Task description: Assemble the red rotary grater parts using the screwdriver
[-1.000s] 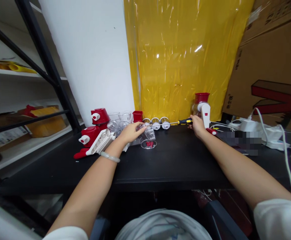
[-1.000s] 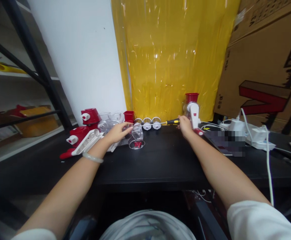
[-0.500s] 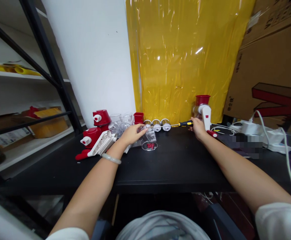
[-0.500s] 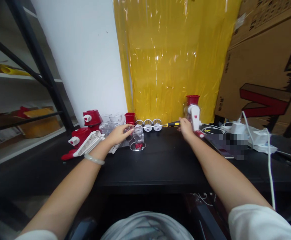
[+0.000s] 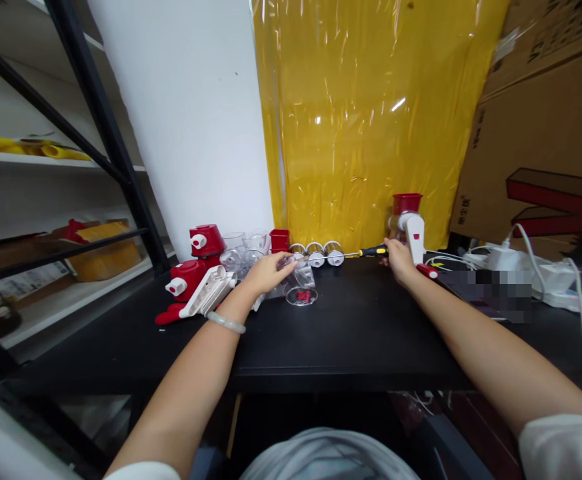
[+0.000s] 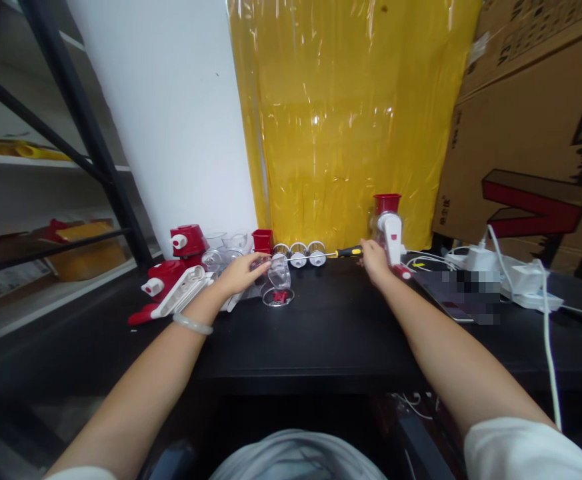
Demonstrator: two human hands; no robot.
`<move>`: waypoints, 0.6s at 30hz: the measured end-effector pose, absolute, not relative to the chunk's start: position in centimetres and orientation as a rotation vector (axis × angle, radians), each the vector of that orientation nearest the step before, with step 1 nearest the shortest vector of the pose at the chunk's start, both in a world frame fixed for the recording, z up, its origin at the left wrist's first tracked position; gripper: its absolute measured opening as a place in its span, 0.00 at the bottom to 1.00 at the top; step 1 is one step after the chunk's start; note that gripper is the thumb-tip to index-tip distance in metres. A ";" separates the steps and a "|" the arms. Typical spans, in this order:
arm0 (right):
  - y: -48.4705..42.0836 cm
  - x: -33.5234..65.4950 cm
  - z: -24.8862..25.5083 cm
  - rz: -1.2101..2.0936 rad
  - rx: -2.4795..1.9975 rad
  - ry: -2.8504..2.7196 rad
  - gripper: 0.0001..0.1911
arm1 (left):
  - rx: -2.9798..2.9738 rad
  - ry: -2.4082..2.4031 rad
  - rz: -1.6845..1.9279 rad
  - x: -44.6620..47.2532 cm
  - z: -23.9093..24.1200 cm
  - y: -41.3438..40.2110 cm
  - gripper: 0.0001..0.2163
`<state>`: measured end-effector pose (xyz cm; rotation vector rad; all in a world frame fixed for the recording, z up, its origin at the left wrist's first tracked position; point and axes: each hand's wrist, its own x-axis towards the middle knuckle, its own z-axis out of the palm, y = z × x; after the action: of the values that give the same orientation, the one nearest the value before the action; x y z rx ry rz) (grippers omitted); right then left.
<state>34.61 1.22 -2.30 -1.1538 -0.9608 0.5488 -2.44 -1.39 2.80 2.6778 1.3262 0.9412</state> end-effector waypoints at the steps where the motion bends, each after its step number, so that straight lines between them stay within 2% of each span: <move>1: 1.2 34.6 -2.3 0.549 -1.155 -0.961 0.12 | 2.676 1.326 0.942 -2.4 2.8 -1.4 0.25; 18: 1.2 34.6 -2.5 0.531 -1.140 -0.990 0.13 | 2.674 1.317 0.952 -2.4 2.8 -1.3 0.25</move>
<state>34.64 1.17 -2.47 -1.1396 -0.9897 0.5309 -2.44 -1.31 2.77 2.6743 1.3167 0.9519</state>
